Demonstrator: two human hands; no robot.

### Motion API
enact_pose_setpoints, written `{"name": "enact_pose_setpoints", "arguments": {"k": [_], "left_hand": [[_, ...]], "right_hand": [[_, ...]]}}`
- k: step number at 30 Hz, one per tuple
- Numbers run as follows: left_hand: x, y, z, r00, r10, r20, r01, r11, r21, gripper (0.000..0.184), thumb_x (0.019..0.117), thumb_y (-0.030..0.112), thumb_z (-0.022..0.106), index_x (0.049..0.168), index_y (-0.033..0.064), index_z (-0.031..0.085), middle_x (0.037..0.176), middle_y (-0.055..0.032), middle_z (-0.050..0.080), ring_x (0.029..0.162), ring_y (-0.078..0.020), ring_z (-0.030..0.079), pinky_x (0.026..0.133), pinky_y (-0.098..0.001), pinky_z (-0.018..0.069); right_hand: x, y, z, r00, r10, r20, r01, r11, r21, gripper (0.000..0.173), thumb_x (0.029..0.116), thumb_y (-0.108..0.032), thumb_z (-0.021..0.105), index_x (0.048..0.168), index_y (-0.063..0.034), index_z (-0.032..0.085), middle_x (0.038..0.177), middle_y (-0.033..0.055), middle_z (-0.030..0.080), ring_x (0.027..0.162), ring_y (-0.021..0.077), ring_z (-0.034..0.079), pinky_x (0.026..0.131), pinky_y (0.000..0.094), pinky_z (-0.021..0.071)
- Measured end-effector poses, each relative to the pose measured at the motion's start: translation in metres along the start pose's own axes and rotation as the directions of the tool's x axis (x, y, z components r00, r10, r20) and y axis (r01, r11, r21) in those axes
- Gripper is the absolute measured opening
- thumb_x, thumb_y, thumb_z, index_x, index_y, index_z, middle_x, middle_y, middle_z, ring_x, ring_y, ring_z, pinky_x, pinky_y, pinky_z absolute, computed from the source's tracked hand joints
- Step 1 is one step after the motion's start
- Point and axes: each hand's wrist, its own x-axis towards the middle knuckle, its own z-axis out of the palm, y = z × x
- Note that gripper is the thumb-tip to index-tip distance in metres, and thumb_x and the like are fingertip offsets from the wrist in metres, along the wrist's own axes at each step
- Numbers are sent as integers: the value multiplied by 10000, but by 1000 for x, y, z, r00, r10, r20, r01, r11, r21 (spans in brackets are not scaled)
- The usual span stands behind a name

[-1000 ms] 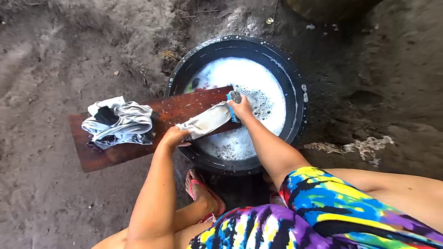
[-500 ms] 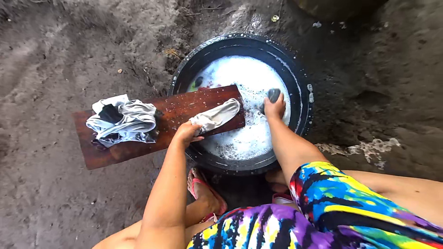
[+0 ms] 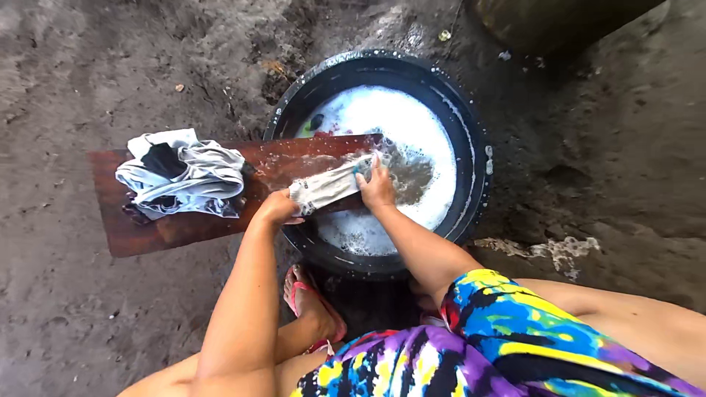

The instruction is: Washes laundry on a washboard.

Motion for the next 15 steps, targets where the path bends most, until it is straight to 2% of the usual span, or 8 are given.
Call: {"name": "enact_pose_setpoints", "arguments": {"k": [1,3,5,8,10,11,13,15], "left_hand": [[3,3,-2,1000,10,17,-10,1000,-6,473,943,-59,563,1399,66,561,1248,-195,657,1013,-287,697,852,-454,600],[4,1,-4,997,29,77,-28,999,-16,480,942,-55,571,1407,63,548,1260,-198,648,1037,-290,683,876,-463,587],[1,-5,-10,993,44,107,-43,999,-10,485,938,-58,573,1408,56,543,1264,-196,641,1048,-287,671,889,-462,574],[0,-11,-12,994,45,94,-46,999,9,526,932,-72,556,1437,71,528,1307,-200,630,1079,-300,674,894,-480,580],[4,-6,-10,995,48,87,-53,997,57,538,925,-56,570,1445,72,520,1314,-217,626,1091,-333,675,895,-518,580],[4,-5,-8,995,47,90,-54,996,77,535,926,-49,580,1444,67,519,1311,-225,627,1092,-344,677,895,-528,582],[2,0,-8,994,53,92,-60,995,82,493,939,-49,583,1420,41,525,1290,-227,630,1086,-336,675,905,-519,575],[-2,-2,-9,993,57,103,-66,995,80,485,944,-55,572,1419,21,512,1299,-227,629,1101,-324,678,924,-503,578]], "right_hand": [[-12,-16,2,999,-46,-11,46,999,13,786,1012,-528,552,1645,-159,267,1471,267,516,1182,453,634,940,627,539],[-54,-51,17,975,-206,80,205,978,21,781,1014,-537,554,1640,-161,279,1428,278,539,1091,457,666,861,623,565],[-68,-58,22,952,-255,171,255,967,20,774,1017,-553,540,1647,-196,267,1414,273,548,1080,455,666,850,626,559],[-24,-11,6,995,-64,77,65,998,-13,767,1029,-512,531,1647,-153,253,1458,303,514,1182,482,626,940,654,525],[-11,-2,-5,999,34,14,-34,999,-30,784,1034,-516,523,1655,-144,222,1471,295,497,1196,468,618,954,628,524],[-23,-13,-4,1000,1,17,-1,1000,-26,782,1035,-506,527,1653,-134,225,1471,295,498,1206,464,616,962,617,530],[-64,-50,14,977,-196,88,198,980,-17,771,1030,-492,545,1637,-110,263,1417,301,538,1148,468,642,917,616,552],[-85,-64,27,942,-282,180,288,957,-12,792,1014,-533,555,1645,-158,260,1380,275,567,1079,440,669,861,608,566]]}}
